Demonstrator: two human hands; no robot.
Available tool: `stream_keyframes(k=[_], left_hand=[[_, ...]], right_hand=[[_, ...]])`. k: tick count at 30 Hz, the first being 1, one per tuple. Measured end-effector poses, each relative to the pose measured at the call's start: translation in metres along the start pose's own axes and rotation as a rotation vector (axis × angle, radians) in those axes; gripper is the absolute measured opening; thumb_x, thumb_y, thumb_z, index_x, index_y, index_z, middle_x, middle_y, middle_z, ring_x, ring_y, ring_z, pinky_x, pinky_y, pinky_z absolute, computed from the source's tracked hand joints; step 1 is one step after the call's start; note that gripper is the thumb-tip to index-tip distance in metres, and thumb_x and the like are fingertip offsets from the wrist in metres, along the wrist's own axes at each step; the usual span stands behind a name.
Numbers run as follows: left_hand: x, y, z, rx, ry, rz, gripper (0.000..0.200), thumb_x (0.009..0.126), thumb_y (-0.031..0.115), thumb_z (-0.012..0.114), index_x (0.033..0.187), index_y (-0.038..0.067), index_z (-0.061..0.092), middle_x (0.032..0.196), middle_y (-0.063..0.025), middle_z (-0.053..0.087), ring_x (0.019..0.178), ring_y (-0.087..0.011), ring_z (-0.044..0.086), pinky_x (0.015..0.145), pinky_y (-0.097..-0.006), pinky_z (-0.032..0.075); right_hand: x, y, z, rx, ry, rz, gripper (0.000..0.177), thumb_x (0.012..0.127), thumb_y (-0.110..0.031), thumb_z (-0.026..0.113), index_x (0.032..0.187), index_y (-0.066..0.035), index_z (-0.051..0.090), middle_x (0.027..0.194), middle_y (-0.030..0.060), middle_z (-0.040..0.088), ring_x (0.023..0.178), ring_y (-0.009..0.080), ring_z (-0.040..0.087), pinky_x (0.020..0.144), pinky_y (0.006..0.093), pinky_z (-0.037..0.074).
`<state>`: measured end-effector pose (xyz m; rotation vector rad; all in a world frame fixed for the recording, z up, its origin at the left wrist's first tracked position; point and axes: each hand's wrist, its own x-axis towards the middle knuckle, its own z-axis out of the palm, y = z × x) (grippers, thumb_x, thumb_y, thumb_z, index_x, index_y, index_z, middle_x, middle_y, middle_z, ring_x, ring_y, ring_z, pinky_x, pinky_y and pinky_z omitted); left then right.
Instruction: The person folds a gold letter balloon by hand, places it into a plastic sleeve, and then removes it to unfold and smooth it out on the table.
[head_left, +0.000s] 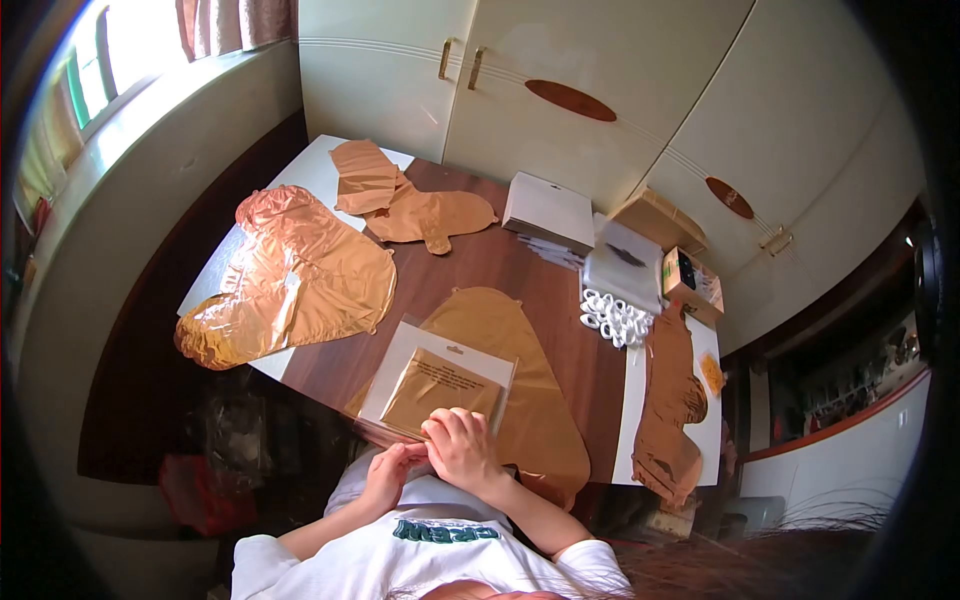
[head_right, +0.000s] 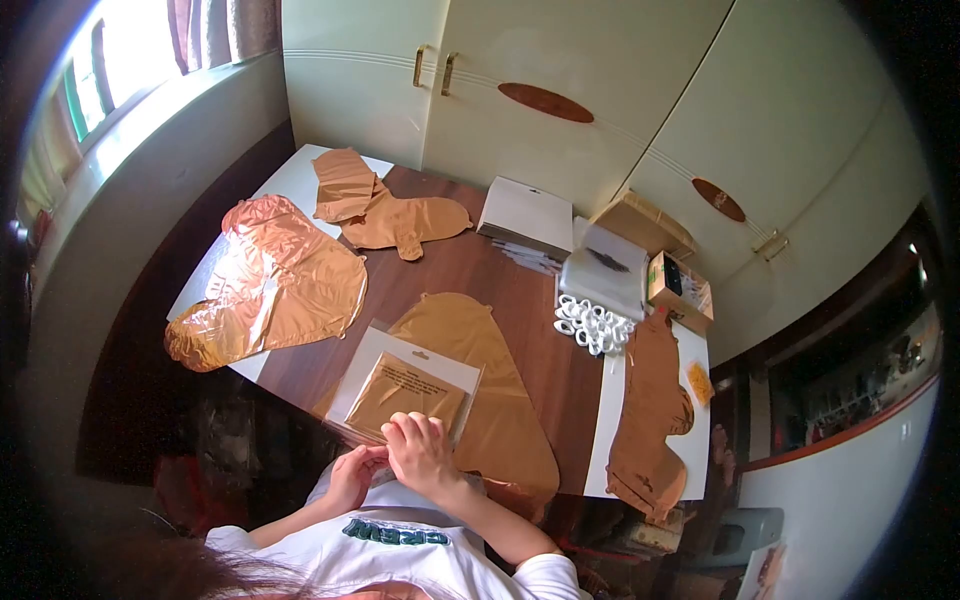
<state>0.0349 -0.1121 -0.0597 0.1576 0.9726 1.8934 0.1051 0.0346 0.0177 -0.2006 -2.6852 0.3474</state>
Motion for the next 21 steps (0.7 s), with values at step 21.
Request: stream_keyframes(k=[21], left_hand=[[0.018,0.121,0.042,1.823,-0.328,0.895,0.038,0.071,0.029,0.074,0.104,0.012,0.065,0.108,-0.0078,0.062,0.105,-0.0255,0.059,0.083,-0.0389,0.048]], right_hand=[[-0.023,0.056,-0.012,-0.079,-0.058,-0.057,0.048,0.072,-0.037,0.074,0.114,-0.017,0.062,0.119,0.0033,0.058,0.115,0.0262,0.051,0.096,0.043,0.041]])
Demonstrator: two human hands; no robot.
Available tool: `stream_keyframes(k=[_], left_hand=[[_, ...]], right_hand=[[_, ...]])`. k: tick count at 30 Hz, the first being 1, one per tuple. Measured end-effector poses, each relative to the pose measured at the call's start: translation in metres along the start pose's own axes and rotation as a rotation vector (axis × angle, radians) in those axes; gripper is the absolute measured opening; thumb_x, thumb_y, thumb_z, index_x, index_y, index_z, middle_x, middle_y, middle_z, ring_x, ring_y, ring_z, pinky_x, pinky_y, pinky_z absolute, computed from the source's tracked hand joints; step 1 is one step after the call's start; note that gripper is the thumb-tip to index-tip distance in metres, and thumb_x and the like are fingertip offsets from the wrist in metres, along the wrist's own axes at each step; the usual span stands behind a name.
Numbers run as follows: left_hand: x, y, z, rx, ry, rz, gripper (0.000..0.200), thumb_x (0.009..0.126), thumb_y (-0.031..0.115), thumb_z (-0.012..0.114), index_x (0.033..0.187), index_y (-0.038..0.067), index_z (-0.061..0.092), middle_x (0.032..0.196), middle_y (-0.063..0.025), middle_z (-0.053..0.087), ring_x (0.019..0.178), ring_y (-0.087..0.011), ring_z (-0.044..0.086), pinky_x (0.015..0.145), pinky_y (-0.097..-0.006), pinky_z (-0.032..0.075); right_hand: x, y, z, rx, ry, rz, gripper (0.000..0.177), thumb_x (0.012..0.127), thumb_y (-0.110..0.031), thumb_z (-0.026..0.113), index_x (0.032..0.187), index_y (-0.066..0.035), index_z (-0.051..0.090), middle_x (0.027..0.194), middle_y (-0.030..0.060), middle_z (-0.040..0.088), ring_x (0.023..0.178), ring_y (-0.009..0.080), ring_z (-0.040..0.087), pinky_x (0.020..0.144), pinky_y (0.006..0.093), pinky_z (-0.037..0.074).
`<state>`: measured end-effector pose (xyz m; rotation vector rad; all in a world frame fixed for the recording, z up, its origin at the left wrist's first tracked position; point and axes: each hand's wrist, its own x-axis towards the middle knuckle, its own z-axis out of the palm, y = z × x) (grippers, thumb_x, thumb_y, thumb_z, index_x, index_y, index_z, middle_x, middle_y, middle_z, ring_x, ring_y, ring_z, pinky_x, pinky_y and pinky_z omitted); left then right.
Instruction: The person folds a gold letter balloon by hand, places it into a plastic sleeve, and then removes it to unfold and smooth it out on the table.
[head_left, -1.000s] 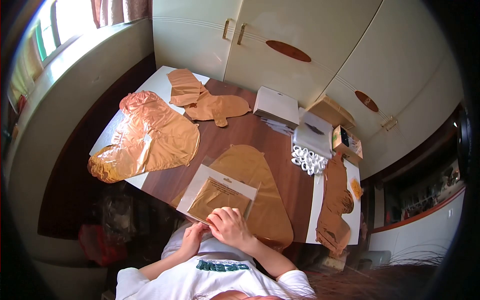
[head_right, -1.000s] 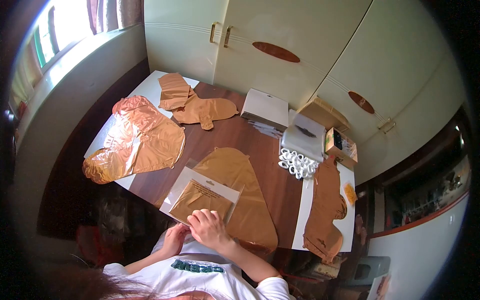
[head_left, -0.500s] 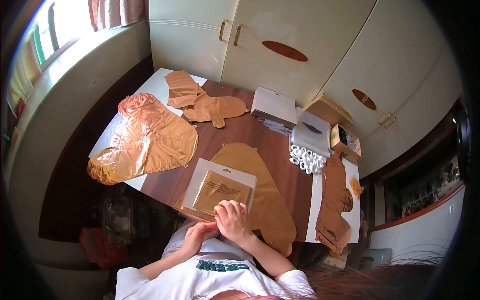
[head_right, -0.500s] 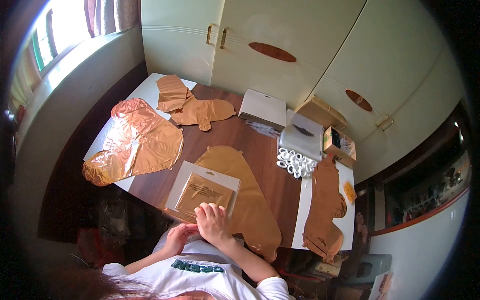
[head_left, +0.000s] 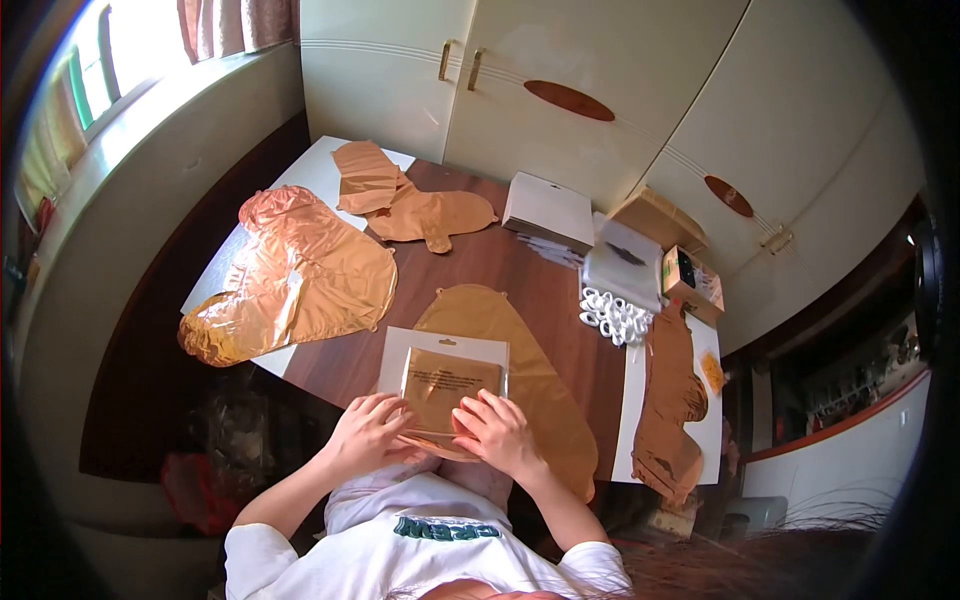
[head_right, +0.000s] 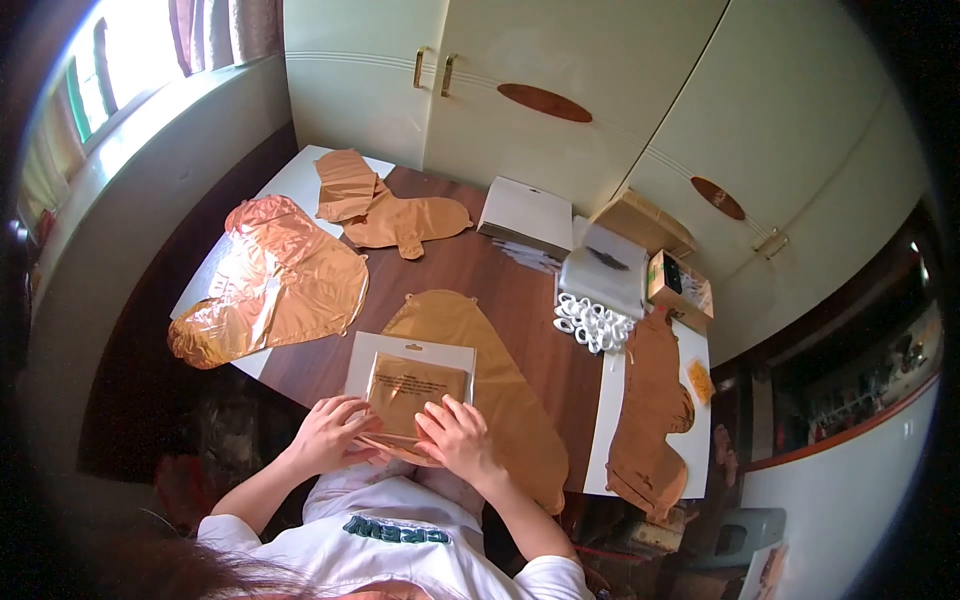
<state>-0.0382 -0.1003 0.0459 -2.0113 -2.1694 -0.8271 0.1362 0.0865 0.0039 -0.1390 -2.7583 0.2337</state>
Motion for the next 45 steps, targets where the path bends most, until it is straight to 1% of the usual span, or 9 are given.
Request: stream_keyframes(k=[7,16,20,24,31,34,37,42,45], left_hand=[[-0.01,-0.028,0.034,0.135,-0.046,0.079,0.034,0.076,0.024,0.07,0.106,0.01,0.064,0.121,-0.0089,0.057,0.115,-0.0267,0.054,0.09,-0.039,0.047],[-0.031,-0.006,0.039,0.024,0.068,0.121,0.025,0.073,0.015,0.07,0.095,0.005,0.062,0.103,-0.0104,0.06,0.095,-0.0234,0.059,0.079,-0.0374,0.049],[-0.013,0.008,0.047,0.044,0.016,0.161,0.033,0.073,0.021,0.07,0.099,0.002,0.063,0.101,-0.0118,0.061,0.101,-0.0263,0.058,0.091,-0.0369,0.044],[0.002,0.021,0.038,-0.004,-0.382,-0.27,0.058,0.08,0.049,0.061,0.111,0.0,0.06,0.115,-0.0177,0.059,0.116,-0.0315,0.052,0.106,-0.0434,0.032],[0.012,-0.007,0.073,0.073,-0.173,-0.193,0.089,0.073,0.07,0.055,0.132,0.004,0.049,0.144,-0.0235,0.033,0.139,-0.0377,0.022,0.114,-0.0484,0.014],[0.011,-0.008,0.074,0.081,-0.218,-0.212,0.093,0.071,0.072,0.056,0.134,0.005,0.047,0.147,-0.0227,0.029,0.141,-0.0382,0.016,0.114,-0.0475,0.014],[0.011,-0.006,0.073,0.103,-0.186,-0.203,0.093,0.07,0.073,0.057,0.134,0.006,0.048,0.146,-0.0219,0.032,0.14,-0.0382,0.018,0.114,-0.0462,0.015],[0.011,-0.007,0.075,0.071,-0.211,-0.2,0.087,0.073,0.071,0.056,0.131,0.006,0.051,0.141,-0.0212,0.04,0.139,-0.0362,0.023,0.114,-0.0446,0.016],[0.011,-0.002,0.068,0.061,-0.215,-0.207,0.077,0.076,0.069,0.055,0.116,0.004,0.063,0.124,-0.0197,0.056,0.126,-0.0323,0.044,0.107,-0.0436,0.03]], right_hand=[[0.0,0.0,0.004,-0.033,0.078,-0.043,0.04,0.073,-0.035,0.074,0.106,-0.016,0.066,0.112,0.0027,0.062,0.108,0.0254,0.056,0.091,0.0421,0.045],[0.01,-0.008,0.003,-0.093,0.173,-0.072,0.027,0.08,-0.028,0.068,0.101,-0.011,0.066,0.104,0.0035,0.065,0.098,0.0218,0.061,0.081,0.0344,0.051],[0.014,-0.011,0.002,-0.106,0.178,-0.083,0.024,0.081,-0.027,0.067,0.099,-0.011,0.067,0.101,0.0035,0.066,0.096,0.0215,0.062,0.078,0.0341,0.052],[0.015,-0.015,0.0,-0.104,0.185,-0.063,0.022,0.081,-0.025,0.067,0.098,-0.011,0.068,0.099,0.003,0.067,0.094,0.0213,0.064,0.075,0.0333,0.053],[0.017,-0.02,0.002,-0.109,0.187,-0.053,0.024,0.081,-0.028,0.066,0.098,-0.01,0.066,0.098,0.0027,0.066,0.093,0.019,0.062,0.07,0.0325,0.053],[0.024,-0.023,-0.02,0.111,-0.009,0.035,0.028,0.08,-0.029,0.067,0.099,-0.009,0.064,0.098,0.0035,0.065,0.093,0.0202,0.062,0.074,0.0347,0.052],[0.038,0.002,-0.007,0.131,0.142,-0.018,0.033,0.081,-0.032,0.065,0.103,-0.008,0.063,0.101,0.0057,0.065,0.098,0.023,0.06,0.081,0.0378,0.05],[0.061,0.03,0.03,0.135,-0.04,-0.074,0.058,0.09,-0.041,0.053,0.136,-0.006,0.043,0.141,0.0141,0.042,0.132,0.0284,0.037,0.11,0.0433,0.028],[0.062,0.033,0.047,0.128,-0.059,-0.078,0.064,0.092,-0.047,0.049,0.14,-0.006,0.038,0.144,0.0145,0.038,0.135,0.0289,0.034,0.111,0.044,0.025]])
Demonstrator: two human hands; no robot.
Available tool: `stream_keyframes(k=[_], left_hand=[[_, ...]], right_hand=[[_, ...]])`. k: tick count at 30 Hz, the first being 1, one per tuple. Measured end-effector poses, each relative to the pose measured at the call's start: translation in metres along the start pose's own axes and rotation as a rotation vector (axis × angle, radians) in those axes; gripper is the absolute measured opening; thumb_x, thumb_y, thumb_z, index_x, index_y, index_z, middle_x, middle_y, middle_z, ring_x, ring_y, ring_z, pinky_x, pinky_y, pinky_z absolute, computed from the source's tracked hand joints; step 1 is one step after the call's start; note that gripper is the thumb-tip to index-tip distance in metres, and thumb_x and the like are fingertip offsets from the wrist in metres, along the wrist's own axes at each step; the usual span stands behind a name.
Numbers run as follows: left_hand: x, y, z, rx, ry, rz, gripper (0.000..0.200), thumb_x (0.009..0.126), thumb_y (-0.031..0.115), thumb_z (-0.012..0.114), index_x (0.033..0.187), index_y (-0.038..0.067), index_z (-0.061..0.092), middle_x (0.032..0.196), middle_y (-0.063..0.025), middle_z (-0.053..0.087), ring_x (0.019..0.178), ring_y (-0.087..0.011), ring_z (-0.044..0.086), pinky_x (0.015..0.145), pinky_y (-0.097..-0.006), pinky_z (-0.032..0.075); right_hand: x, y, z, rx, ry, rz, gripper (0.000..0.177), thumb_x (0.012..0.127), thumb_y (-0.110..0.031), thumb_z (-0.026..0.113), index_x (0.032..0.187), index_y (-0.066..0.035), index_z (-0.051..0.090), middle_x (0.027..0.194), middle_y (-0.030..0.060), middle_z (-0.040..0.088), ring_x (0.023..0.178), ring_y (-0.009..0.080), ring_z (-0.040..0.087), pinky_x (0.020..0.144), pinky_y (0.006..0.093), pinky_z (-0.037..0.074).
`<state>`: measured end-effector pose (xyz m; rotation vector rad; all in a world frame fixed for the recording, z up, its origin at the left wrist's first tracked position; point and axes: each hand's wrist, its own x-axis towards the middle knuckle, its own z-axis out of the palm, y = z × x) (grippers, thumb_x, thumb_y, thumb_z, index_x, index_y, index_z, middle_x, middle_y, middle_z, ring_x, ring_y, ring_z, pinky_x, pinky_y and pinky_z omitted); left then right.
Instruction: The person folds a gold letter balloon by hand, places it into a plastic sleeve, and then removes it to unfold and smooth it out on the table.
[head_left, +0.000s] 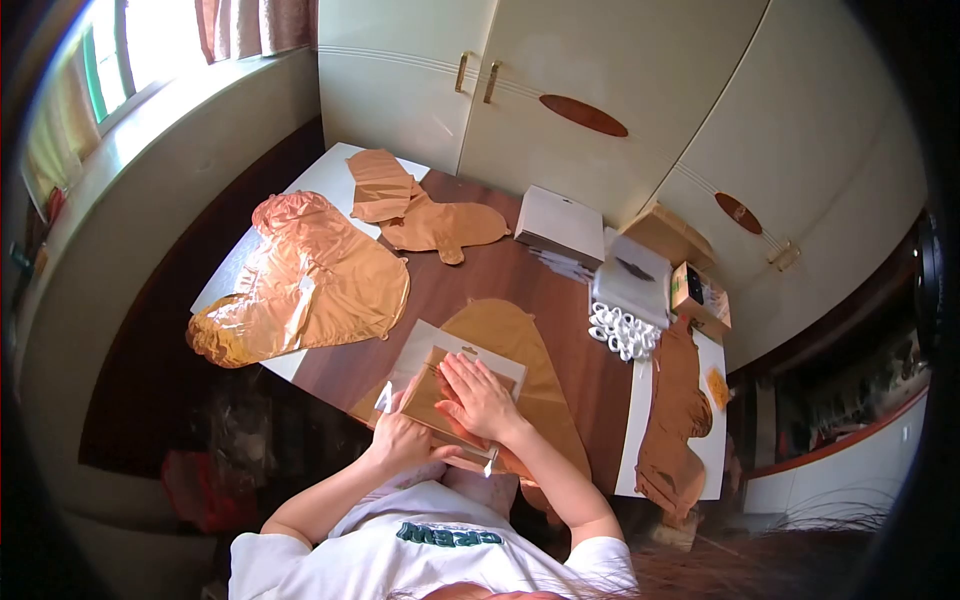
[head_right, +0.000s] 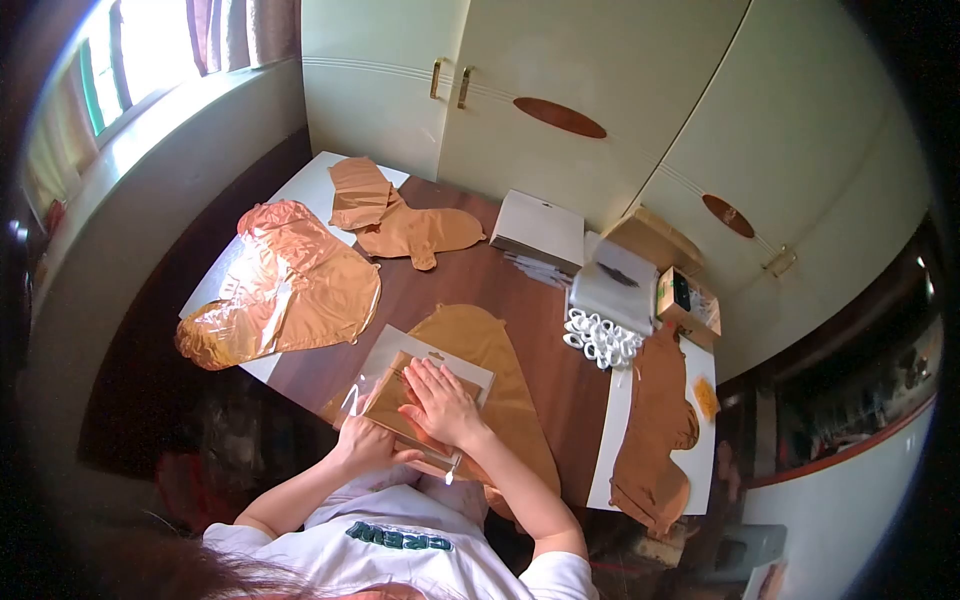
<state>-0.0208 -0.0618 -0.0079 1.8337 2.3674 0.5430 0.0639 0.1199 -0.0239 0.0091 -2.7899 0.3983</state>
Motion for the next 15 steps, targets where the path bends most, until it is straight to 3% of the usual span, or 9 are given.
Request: stream_keyframes(k=[3,6,9,12,15], left_hand=[[-0.002,0.003,-0.002,0.041,-0.122,-0.079,0.069,0.078,0.068,0.054,0.098,0.004,0.07,0.102,-0.0147,0.066,0.103,-0.0277,0.06,0.092,-0.0413,0.044],[0.003,0.004,-0.013,0.01,-0.309,-0.092,0.07,0.076,0.063,0.059,0.104,0.0,0.065,0.108,-0.0171,0.062,0.105,-0.0321,0.057,0.096,-0.0433,0.038],[-0.005,-0.001,-0.005,0.075,-0.087,-0.003,0.066,0.078,0.065,0.056,0.091,0.002,0.071,0.095,-0.0131,0.066,0.096,-0.0265,0.061,0.087,-0.041,0.045],[-0.004,-0.001,-0.014,-0.016,-0.149,0.024,0.067,0.078,0.063,0.057,0.102,0.001,0.067,0.107,-0.0169,0.062,0.111,-0.0295,0.054,0.099,-0.044,0.036],[-0.008,-0.009,-0.006,0.031,0.07,0.169,0.069,0.078,0.06,0.058,0.113,0.0,0.061,0.121,-0.0191,0.055,0.124,-0.0329,0.044,0.107,-0.0462,0.026]], right_hand=[[-0.001,-0.001,0.003,0.007,0.017,0.004,0.066,0.092,-0.049,0.048,0.14,-0.006,0.037,0.145,0.0144,0.038,0.135,0.0289,0.034,0.111,0.0442,0.025],[0.0,-0.002,0.001,0.018,0.021,0.014,0.066,0.091,-0.049,0.049,0.14,-0.006,0.038,0.145,0.0142,0.038,0.135,0.0287,0.034,0.111,0.0441,0.025],[0.0,-0.002,0.001,0.008,0.013,0.018,0.066,0.091,-0.048,0.049,0.14,-0.006,0.037,0.145,0.014,0.037,0.136,0.0283,0.034,0.111,0.044,0.024],[0.0,-0.002,0.003,-0.028,0.0,0.013,0.066,0.091,-0.048,0.049,0.141,-0.006,0.037,0.146,0.0139,0.037,0.136,0.0279,0.033,0.112,0.0437,0.024],[0.0,-0.003,0.003,-0.052,-0.017,0.019,0.067,0.091,-0.049,0.049,0.141,-0.007,0.036,0.146,0.0137,0.037,0.136,0.0277,0.033,0.112,0.0435,0.024]])
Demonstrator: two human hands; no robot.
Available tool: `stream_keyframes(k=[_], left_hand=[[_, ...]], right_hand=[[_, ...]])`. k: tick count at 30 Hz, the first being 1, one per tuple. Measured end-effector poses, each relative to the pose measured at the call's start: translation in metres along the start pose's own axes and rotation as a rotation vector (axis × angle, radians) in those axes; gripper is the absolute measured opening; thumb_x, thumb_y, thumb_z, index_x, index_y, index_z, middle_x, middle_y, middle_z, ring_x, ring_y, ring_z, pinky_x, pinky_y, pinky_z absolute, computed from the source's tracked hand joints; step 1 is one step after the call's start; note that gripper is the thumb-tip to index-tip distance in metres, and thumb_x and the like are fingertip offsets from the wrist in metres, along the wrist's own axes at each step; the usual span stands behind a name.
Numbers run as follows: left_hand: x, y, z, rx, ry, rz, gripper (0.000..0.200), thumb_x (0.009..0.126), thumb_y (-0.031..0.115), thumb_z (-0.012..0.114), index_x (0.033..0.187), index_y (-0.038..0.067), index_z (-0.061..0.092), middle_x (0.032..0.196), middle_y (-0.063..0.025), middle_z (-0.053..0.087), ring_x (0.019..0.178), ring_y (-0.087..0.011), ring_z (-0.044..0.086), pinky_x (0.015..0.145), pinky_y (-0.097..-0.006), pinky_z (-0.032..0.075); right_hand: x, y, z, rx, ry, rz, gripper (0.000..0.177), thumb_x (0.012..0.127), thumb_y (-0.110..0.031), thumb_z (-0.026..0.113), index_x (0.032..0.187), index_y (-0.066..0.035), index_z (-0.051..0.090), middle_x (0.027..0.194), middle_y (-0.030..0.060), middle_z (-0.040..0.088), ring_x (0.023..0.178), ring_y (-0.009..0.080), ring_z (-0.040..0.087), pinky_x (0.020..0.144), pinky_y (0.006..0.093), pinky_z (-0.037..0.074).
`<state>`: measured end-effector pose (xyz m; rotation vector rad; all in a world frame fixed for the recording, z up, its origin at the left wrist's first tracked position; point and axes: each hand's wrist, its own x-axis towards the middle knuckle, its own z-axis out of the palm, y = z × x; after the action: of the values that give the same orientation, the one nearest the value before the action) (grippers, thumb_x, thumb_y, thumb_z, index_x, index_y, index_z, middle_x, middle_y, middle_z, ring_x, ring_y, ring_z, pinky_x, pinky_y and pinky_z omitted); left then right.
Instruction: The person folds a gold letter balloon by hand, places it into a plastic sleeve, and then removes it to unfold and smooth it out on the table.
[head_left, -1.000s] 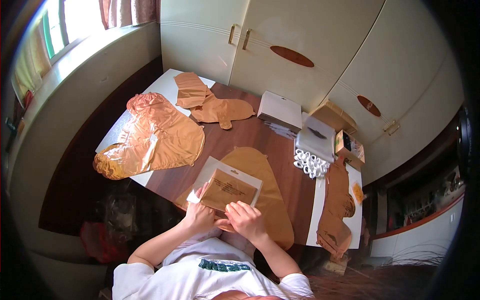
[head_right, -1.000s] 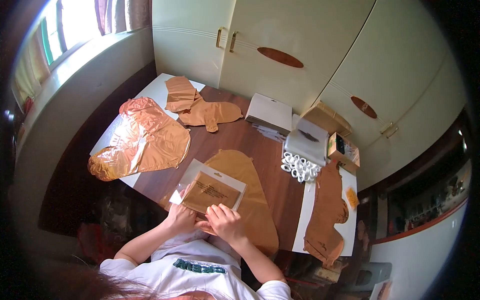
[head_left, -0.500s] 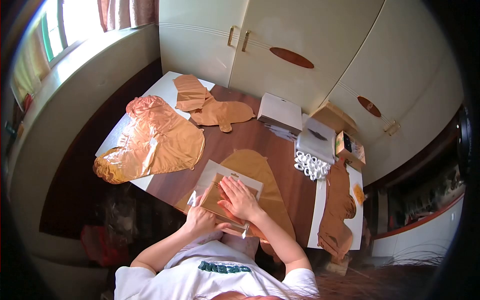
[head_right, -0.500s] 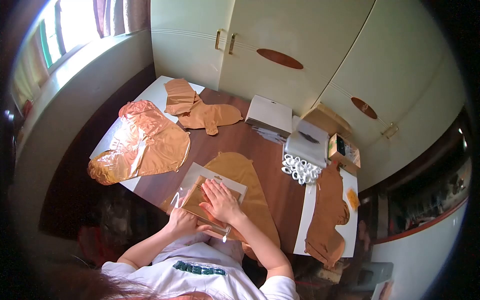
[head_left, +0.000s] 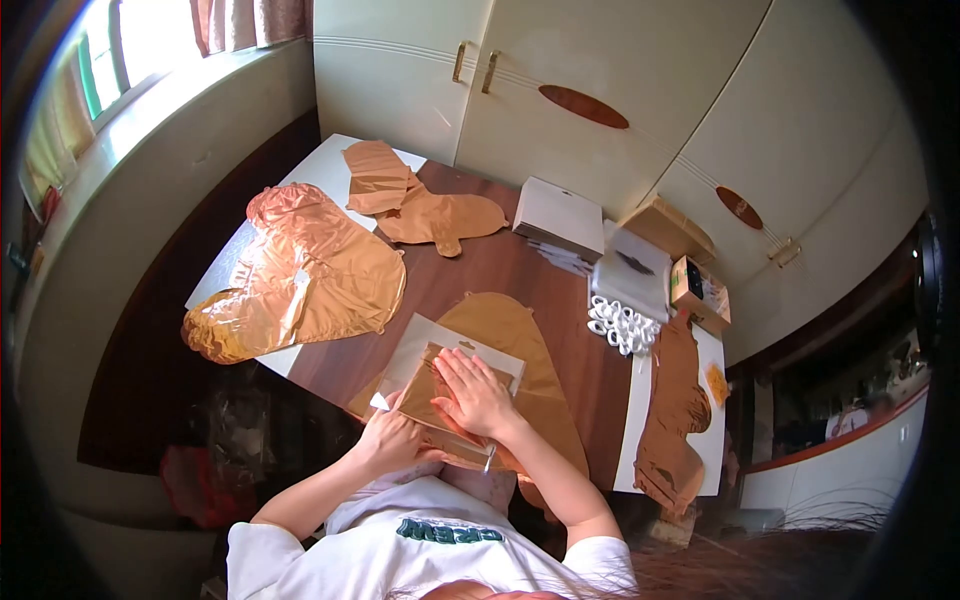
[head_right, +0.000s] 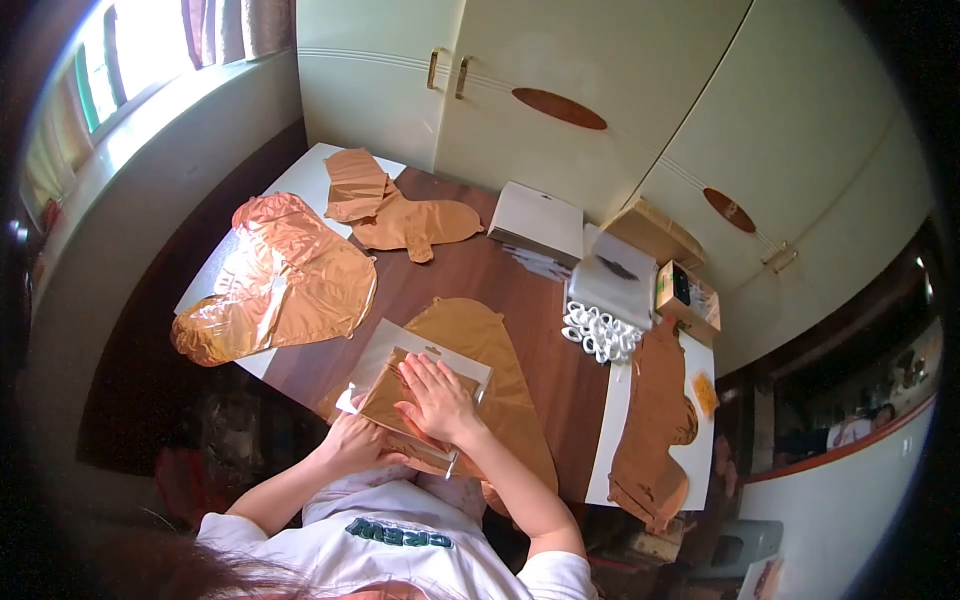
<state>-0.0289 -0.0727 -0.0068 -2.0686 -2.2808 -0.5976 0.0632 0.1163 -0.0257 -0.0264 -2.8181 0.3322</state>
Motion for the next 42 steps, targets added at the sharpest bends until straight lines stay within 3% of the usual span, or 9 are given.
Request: stream_keyframes(k=[3,6,9,10,12,14,23,30,42], left_hand=[[-0.011,0.002,-0.013,0.082,-0.118,0.004,0.071,0.081,0.053,0.06,0.124,-0.002,0.05,0.129,-0.0227,0.048,0.129,-0.0336,0.04,0.107,-0.0444,0.031],[-0.026,0.008,-0.033,0.147,-0.114,0.022,0.052,0.083,0.044,0.062,0.113,0.001,0.057,0.119,-0.0204,0.056,0.122,-0.0307,0.048,0.1,-0.0431,0.037],[-0.019,0.008,-0.072,-0.125,-0.419,-0.241,0.032,0.084,0.034,0.062,0.094,0.004,0.061,0.094,-0.0124,0.062,0.103,-0.026,0.057,0.086,-0.0397,0.044],[-0.017,0.002,-0.069,0.023,-0.22,-0.177,0.019,0.08,0.025,0.063,0.084,0.007,0.059,0.08,-0.004,0.06,0.088,-0.0212,0.06,0.077,-0.0368,0.045],[0.017,-0.011,-0.078,0.118,-0.213,-0.112,0.023,0.08,0.026,0.064,0.094,0.008,0.062,0.099,-0.003,0.064,0.096,-0.0214,0.058,0.081,-0.0367,0.044],[0.043,-0.05,-0.046,0.096,-0.033,0.157,0.033,0.079,0.029,0.065,0.103,0.007,0.061,0.106,-0.0049,0.062,0.1,-0.022,0.057,0.083,-0.0361,0.042],[0.062,-0.076,-0.027,0.075,-0.129,0.156,0.081,0.074,0.058,0.063,0.132,0.004,0.047,0.137,-0.01,0.047,0.124,-0.0231,0.046,0.1,-0.0374,0.035],[0.066,-0.084,-0.039,0.07,-0.245,0.216,0.1,0.064,0.068,0.065,0.137,0.003,0.04,0.143,-0.0111,0.04,0.127,-0.026,0.042,0.1,-0.0396,0.034],[0.07,-0.087,-0.038,0.151,-0.295,0.238,0.112,0.058,0.074,0.065,0.137,-0.001,0.039,0.142,-0.0112,0.039,0.126,-0.0247,0.041,0.098,-0.0389,0.035]], right_hand=[[0.001,-0.001,-0.001,-0.022,0.011,0.0,0.066,0.09,-0.047,0.052,0.141,-0.007,0.037,0.145,0.0135,0.037,0.135,0.0278,0.035,0.111,0.0433,0.026],[0.001,-0.003,-0.001,-0.033,0.023,-0.003,0.067,0.089,-0.047,0.053,0.141,-0.007,0.038,0.145,0.0137,0.038,0.135,0.0283,0.035,0.11,0.0438,0.027],[0.001,-0.002,-0.002,-0.037,0.018,-0.006,0.067,0.089,-0.047,0.053,0.14,-0.006,0.037,0.145,0.0141,0.037,0.135,0.0287,0.035,0.11,0.0444,0.027],[0.001,-0.003,-0.002,-0.037,0.015,-0.011,0.067,0.089,-0.047,0.053,0.14,-0.006,0.037,0.145,0.0142,0.037,0.135,0.0287,0.034,0.11,0.0445,0.028],[0.001,-0.002,0.001,-0.054,-0.023,0.003,0.067,0.089,-0.048,0.05,0.14,-0.006,0.038,0.146,0.0139,0.036,0.136,0.0281,0.032,0.111,0.044,0.024],[0.001,-0.002,0.002,-0.056,-0.042,0.011,0.068,0.09,-0.049,0.049,0.14,-0.005,0.038,0.147,0.0139,0.034,0.137,0.0281,0.031,0.112,0.044,0.023],[0.001,-0.004,0.001,-0.074,-0.094,0.04,0.069,0.09,-0.049,0.047,0.141,-0.004,0.036,0.149,0.0145,0.029,0.139,0.0287,0.026,0.113,0.0446,0.02],[0.002,-0.003,0.0,-0.012,-0.07,0.025,0.072,0.088,-0.051,0.05,0.141,-0.004,0.035,0.149,0.0165,0.029,0.139,0.0295,0.025,0.113,0.0451,0.02],[-0.039,0.0,-0.038,-0.131,-0.185,0.185,0.123,0.057,-0.082,0.058,0.135,0.01,0.032,0.142,0.0239,0.033,0.134,0.034,0.03,0.111,0.0442,0.025]])
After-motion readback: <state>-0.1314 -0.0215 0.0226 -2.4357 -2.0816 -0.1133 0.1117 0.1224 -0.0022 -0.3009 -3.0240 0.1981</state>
